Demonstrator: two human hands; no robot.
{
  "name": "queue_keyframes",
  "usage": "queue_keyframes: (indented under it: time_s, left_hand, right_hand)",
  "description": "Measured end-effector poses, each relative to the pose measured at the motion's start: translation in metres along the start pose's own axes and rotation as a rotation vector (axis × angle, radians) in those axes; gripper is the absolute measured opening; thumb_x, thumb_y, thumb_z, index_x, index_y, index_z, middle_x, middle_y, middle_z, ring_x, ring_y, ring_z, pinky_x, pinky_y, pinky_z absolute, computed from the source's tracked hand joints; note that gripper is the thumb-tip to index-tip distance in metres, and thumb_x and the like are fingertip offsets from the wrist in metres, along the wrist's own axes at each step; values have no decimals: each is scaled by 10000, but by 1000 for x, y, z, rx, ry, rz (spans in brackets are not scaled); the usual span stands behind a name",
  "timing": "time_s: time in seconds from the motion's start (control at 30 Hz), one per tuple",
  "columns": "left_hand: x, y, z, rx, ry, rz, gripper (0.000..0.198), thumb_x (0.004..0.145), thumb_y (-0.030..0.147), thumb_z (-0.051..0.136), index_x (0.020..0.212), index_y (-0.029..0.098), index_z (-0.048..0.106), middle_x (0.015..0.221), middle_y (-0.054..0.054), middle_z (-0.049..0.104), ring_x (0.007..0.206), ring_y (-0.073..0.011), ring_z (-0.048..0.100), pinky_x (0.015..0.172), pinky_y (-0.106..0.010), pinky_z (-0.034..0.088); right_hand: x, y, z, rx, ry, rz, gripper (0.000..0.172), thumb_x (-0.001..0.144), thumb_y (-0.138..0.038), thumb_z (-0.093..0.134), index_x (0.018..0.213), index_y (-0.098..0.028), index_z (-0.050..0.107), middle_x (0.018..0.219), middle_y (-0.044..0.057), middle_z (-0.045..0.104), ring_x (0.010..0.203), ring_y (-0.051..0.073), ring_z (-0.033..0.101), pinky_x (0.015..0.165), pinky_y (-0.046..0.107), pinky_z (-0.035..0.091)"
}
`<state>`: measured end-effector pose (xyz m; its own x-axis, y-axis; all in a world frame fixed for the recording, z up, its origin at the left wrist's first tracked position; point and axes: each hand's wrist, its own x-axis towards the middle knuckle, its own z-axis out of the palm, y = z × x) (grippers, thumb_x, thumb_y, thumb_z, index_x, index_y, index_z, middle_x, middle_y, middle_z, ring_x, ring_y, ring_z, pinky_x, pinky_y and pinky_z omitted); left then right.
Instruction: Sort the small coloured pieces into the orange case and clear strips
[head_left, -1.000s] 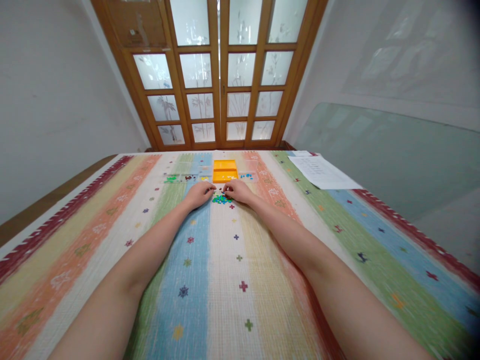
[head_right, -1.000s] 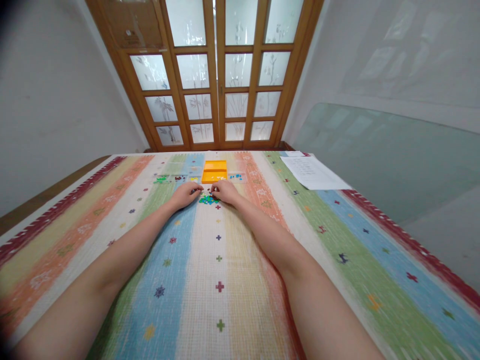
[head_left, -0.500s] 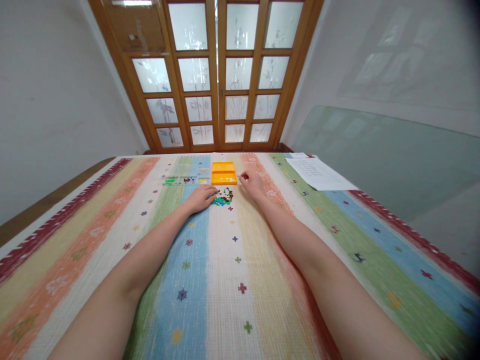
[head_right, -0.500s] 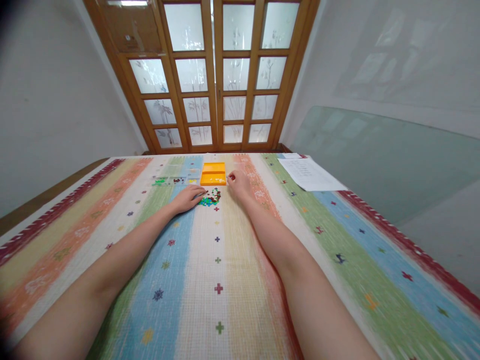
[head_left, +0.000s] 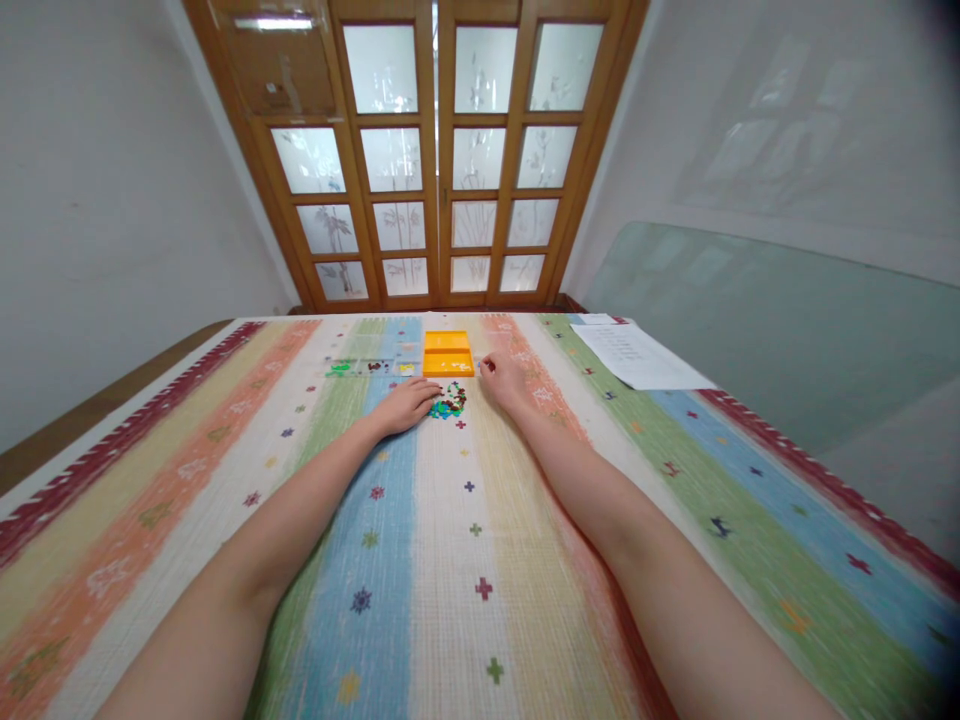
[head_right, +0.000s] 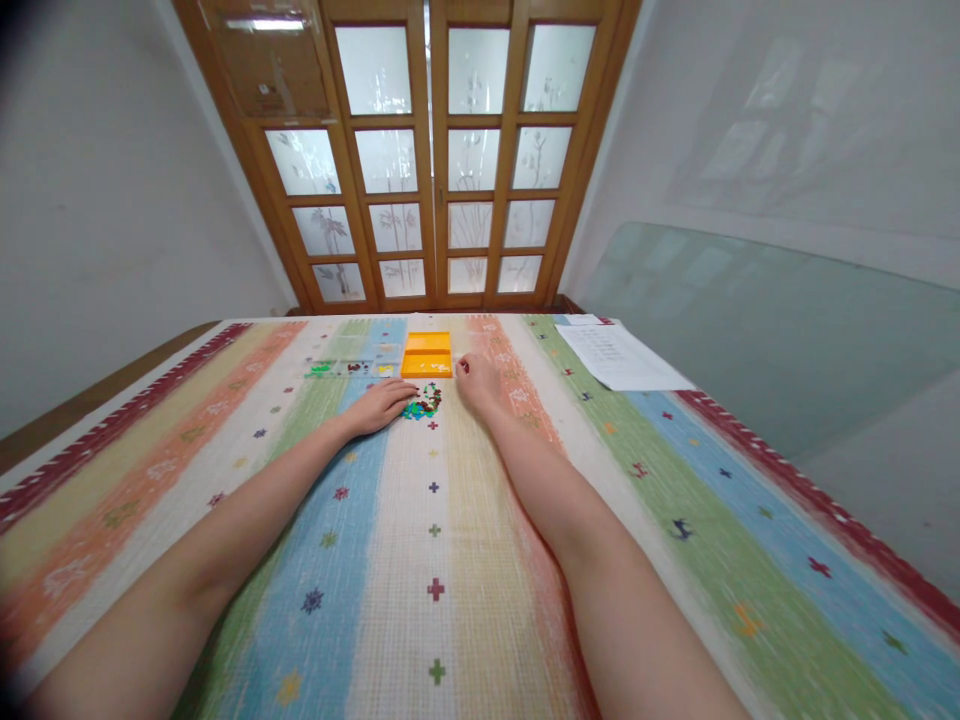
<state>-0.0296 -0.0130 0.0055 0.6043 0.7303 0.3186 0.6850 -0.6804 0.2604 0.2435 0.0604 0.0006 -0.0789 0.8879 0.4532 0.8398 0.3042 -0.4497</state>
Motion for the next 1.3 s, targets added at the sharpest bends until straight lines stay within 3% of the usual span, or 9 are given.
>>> queue_keyframes:
  time_s: [0.27, 0.43, 0.63, 0.8, 1.07, 1.3]
  left_hand:
    - [-2, -10, 3, 20, 63, -46, 386, 1037, 304, 490, 1308, 230, 756, 1351, -106, 745, 1287, -276, 643, 1181, -465, 467]
    - [-2, -12, 1, 41, 79, -54, 364, 1016, 280, 505, 1243, 242, 787, 1292, -104, 766, 1249, -289, 661, 1161, -474, 480]
    - [-2, -3, 0, 23, 13, -6, 428, 1065, 389, 499, 1398, 219, 707, 1443, -119, 697, 1372, -277, 601, 1223, -455, 421]
    - [0, -1, 1, 19, -27, 26, 435, 1086, 380, 454, 1421, 242, 696, 1504, -85, 665, 1432, -256, 559, 1284, -442, 350]
    - [0, -1, 2, 47, -26, 33, 440, 1074, 311, 452, 1424, 206, 696, 1472, -105, 683, 1379, -271, 597, 1237, -447, 415]
    - [0, 0, 5, 56, -56, 63, 452, 1085, 343, 462, 1470, 206, 652, 1574, -104, 599, 1476, -262, 519, 1294, -449, 349]
  right_hand:
    - [-11, -24, -6, -51, -60, -200, 242, 1032, -275, 549, 994, -198, 775, 1056, 114, 759, 1061, 259, 619, 1012, 367, 393]
    - [-11, -22, -3, -28, -101, -195, 251, 1032, -248, 537, 980, -197, 777, 1067, 99, 768, 1014, 232, 640, 941, 330, 422]
    - [-14, -25, 4, -55, -129, -230, 245, 1029, -255, 555, 958, -201, 784, 1042, 93, 773, 999, 226, 637, 901, 313, 428]
    - [-15, -27, 2, -73, -140, -237, 248, 1033, -267, 555, 963, -200, 783, 1049, 95, 775, 999, 228, 628, 895, 313, 420]
    - [-15, -29, 2, -89, -151, -246, 256, 1048, -268, 549, 971, -202, 785, 1031, 92, 772, 988, 232, 623, 890, 319, 403]
    - [-16, -30, -2, -123, -185, -240, 266, 1054, -277, 552, 962, -190, 785, 1011, 104, 771, 949, 231, 618, 854, 313, 393]
